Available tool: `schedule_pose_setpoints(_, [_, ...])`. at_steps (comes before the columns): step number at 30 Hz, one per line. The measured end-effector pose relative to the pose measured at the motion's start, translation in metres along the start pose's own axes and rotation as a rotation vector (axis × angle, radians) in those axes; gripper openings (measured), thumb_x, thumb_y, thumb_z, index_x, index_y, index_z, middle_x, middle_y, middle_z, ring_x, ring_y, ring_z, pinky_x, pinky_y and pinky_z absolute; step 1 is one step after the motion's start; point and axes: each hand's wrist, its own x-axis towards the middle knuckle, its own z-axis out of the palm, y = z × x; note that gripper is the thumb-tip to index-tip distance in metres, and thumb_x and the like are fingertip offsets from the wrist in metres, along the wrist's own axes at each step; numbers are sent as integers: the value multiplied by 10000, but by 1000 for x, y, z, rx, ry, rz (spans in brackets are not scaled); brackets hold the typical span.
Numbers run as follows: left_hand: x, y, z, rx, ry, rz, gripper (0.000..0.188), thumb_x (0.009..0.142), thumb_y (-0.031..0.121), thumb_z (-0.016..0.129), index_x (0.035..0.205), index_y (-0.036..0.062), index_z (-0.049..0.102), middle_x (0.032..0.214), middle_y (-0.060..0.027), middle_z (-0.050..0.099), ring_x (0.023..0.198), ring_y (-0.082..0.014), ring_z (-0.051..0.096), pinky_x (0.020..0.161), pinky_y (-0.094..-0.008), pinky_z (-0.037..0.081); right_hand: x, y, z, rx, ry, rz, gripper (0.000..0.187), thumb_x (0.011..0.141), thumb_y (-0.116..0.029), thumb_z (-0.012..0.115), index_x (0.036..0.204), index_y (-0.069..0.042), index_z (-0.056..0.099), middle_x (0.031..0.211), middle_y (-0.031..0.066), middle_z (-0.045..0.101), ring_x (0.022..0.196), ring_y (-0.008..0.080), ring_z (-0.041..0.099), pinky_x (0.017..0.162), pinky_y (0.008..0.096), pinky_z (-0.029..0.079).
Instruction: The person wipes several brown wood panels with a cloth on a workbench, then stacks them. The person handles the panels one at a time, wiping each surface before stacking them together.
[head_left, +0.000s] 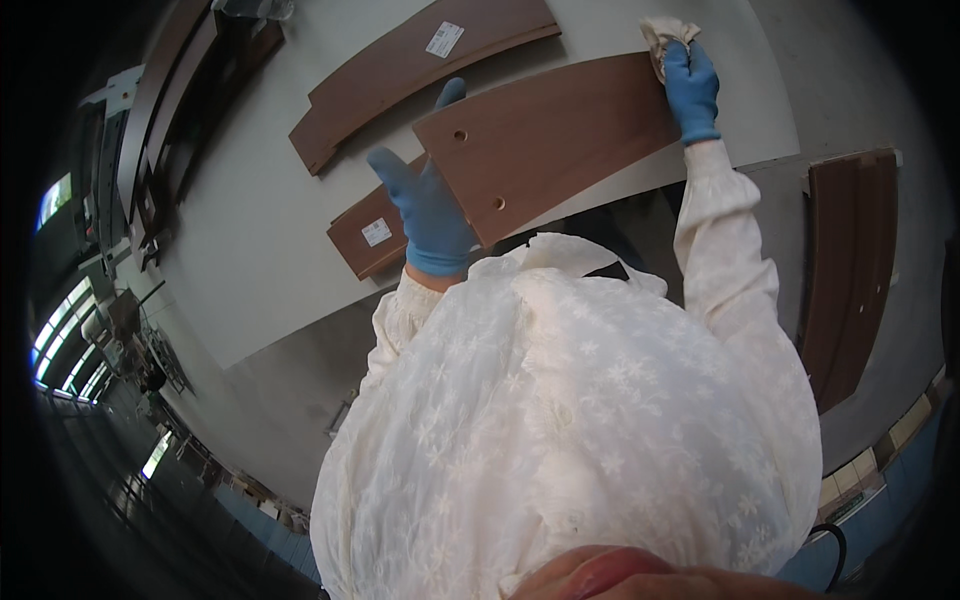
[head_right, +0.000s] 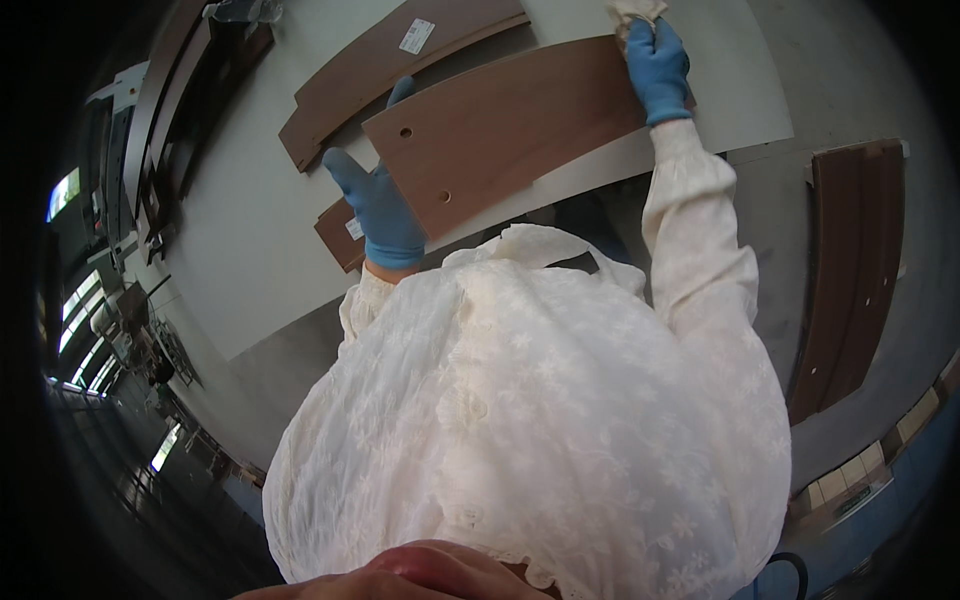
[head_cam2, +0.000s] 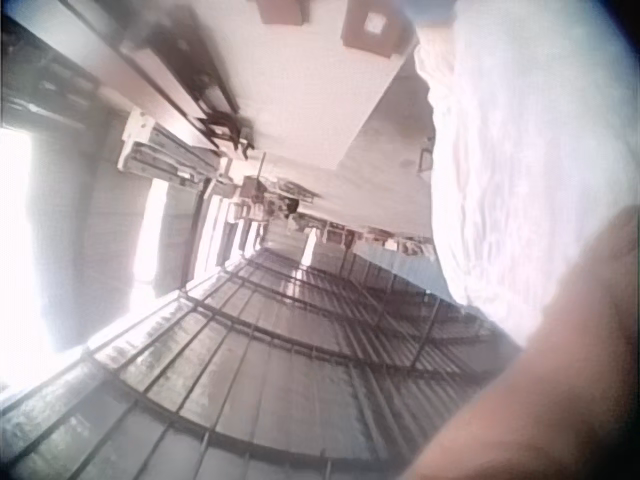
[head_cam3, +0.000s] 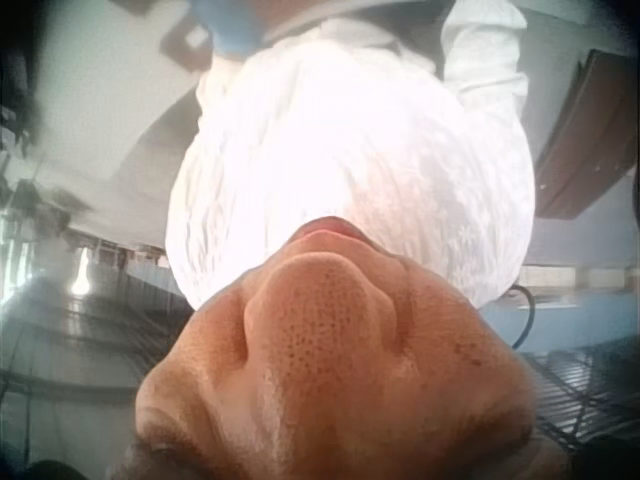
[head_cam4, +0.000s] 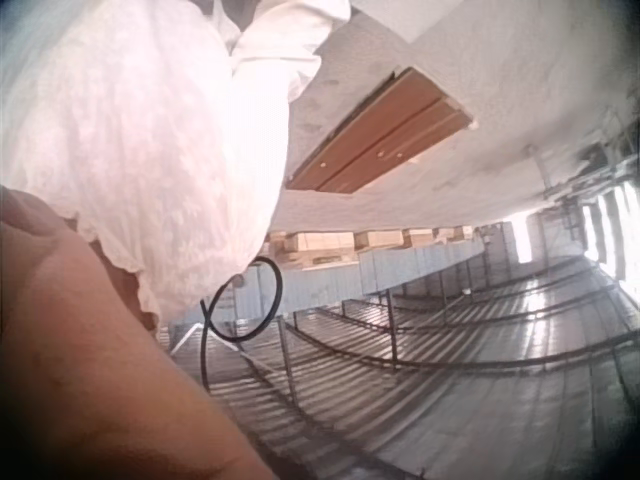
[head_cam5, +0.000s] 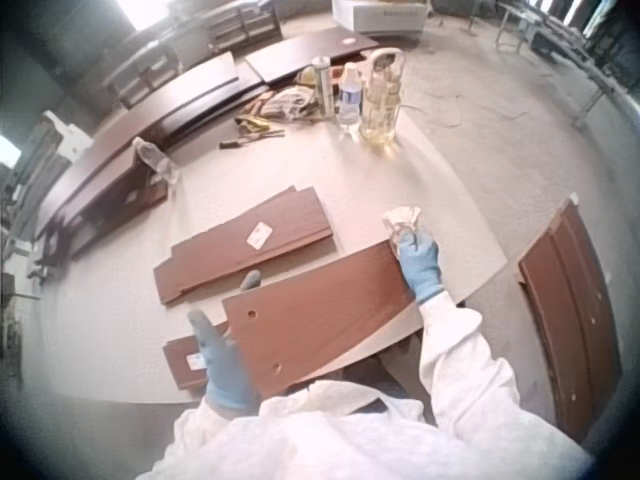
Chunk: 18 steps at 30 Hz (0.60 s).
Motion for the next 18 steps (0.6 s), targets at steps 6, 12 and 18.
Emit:
schedule_pose_setpoints(6, [2,-15,-34,-6,-212,101,1116,844,923,409,1591,95,360,1509,-115,509,1328,-270,526,1123,-427,449,-154,-158,34,469,-489,-324,494,923,-284,706,1340,-36,616,1321,175,663,1143,288,682,988,451,527])
schedule_pose_setpoints(12, [5,-6,-39,250,-127,7,1152,834,954,333,1591,86,362,1547,-139,478,1402,-317,493,1131,-473,459,-146,-131,37,-93,-471,-661,646,822,-198,748,1438,-95,583,1532,174,519,1344,347,561,1147,491,422])
schedule_pose_setpoints(18, [11,-8,-21,218,-18,11,1294,731,1024,372,1630,97,284,1664,-98,320,1496,-315,360,1224,-457,335,-54,48,-13,-146,-141,-357,500,1007,-278,576,1444,-37,553,1422,243,591,1271,423,595,1080,465,474])
